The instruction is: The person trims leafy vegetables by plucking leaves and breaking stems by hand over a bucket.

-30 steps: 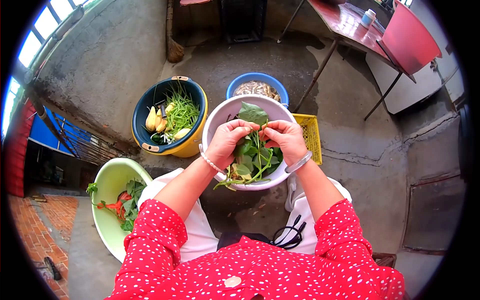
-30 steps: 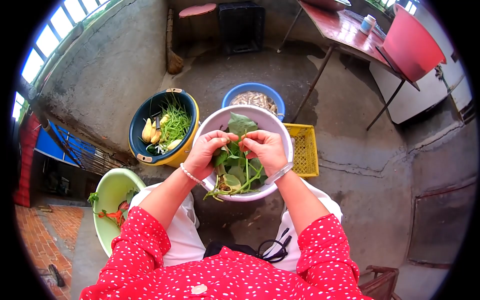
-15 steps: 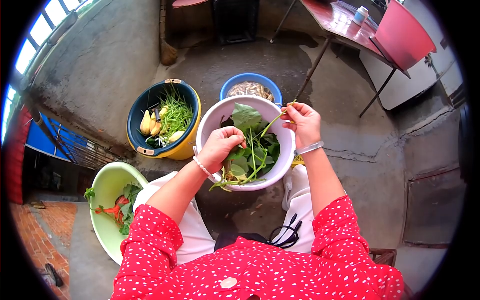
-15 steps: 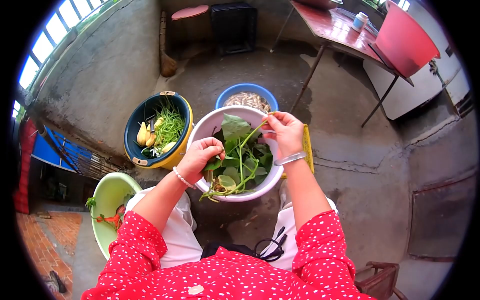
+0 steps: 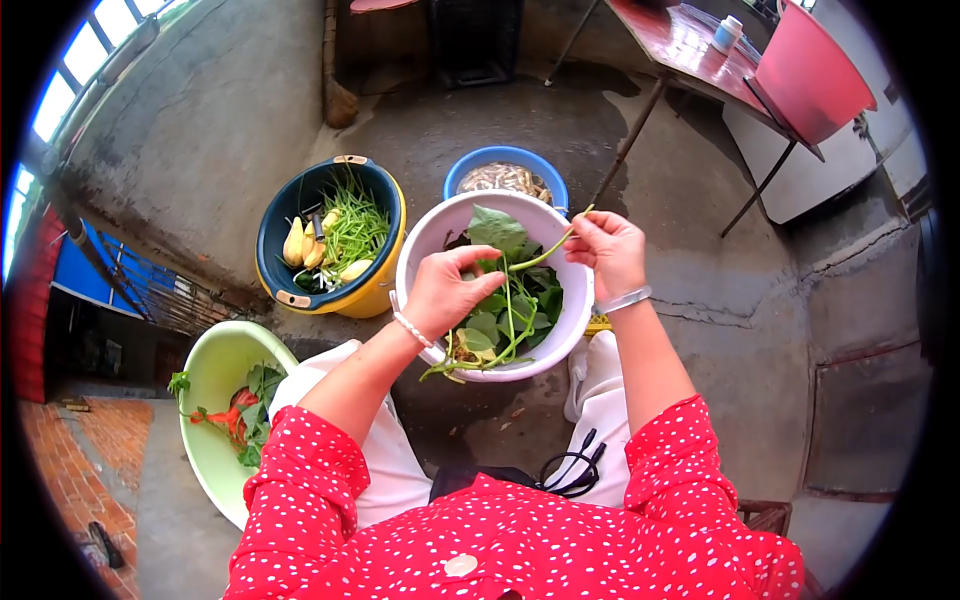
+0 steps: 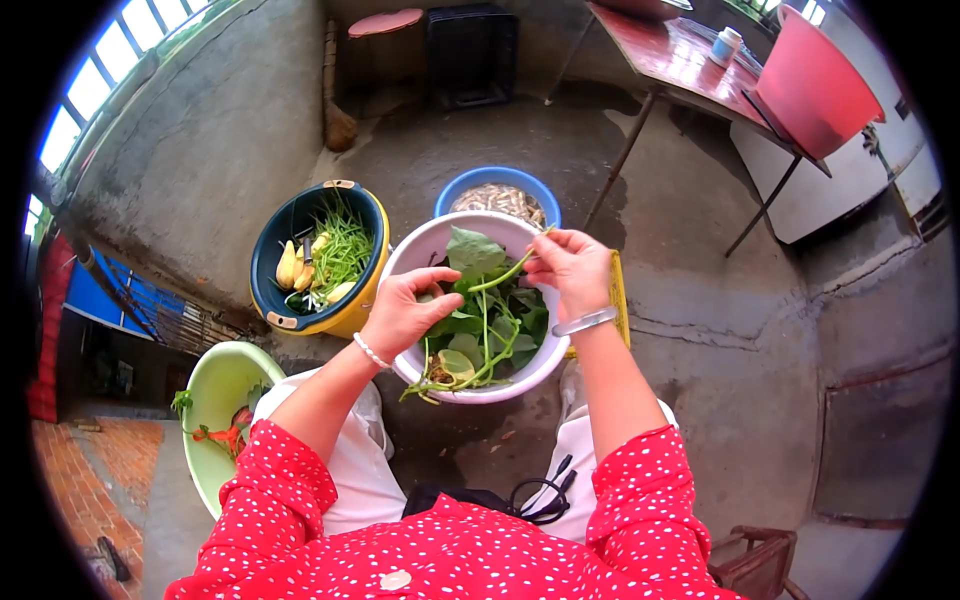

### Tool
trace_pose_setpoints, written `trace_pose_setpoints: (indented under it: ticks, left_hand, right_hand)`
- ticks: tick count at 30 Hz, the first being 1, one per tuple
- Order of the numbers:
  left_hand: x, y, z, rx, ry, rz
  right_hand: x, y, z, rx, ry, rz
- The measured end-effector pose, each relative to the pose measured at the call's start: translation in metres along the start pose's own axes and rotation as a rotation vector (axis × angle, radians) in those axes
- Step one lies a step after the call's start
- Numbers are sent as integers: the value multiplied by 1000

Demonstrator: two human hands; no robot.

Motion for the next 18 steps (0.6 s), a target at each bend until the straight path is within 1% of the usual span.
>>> trace_pose_setpoints:
  ticks: [1, 2, 4, 6, 7, 10, 11, 14, 15, 17, 18]
  left_hand:
    - [-6, 1, -1, 16, -91, -24]
    - [-9, 2, 0, -73, -191, -131]
    - [-19, 5, 1, -67, -326, -200]
    - [-16, 5, 2, -61, -323, -187]
    - [-15, 6, 3, -57, -322, -181]
    - [-12, 4, 10, -29, -351, -165]
    - [-14, 4, 12, -23, -371, -171]
    - [-12, 2, 13, -46, -350, -196]
    - [-12, 2, 13, -36, -339, -187]
    - [-11, 1, 11, -12, -314, -169]
    - [-7, 0, 9, 16, -277, -127]
  right_hand:
    - [-7, 3, -5, 18, -6, -36]
    - [-13, 5, -9, 34, -11, -70]
    - [-19, 9, -12, 35, -24, -135]
    - [-25, 10, -12, 43, -38, -186]
    - [-24, 11, -10, 4, -24, -187]
    - [11, 6, -7, -25, 394, 159]
    - [21, 7, -10, 55, 533, 426]
    - [33, 34, -46, 380, 980, 729]
    - [27, 39, -51, 434, 1041, 774]
    - [14, 42, -54, 535, 1109, 739]
    - [8, 42, -55, 586, 1143, 722]
Point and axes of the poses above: each hand's wrist, its own y-axis away from the middle knuckle, its own z-axis out of the back of the hand, x = y × z, the point moved 7 cm from there along -y, towards the middle knuckle, and after that the axes turned 13 degrees about -y, right-handed, at the moved point
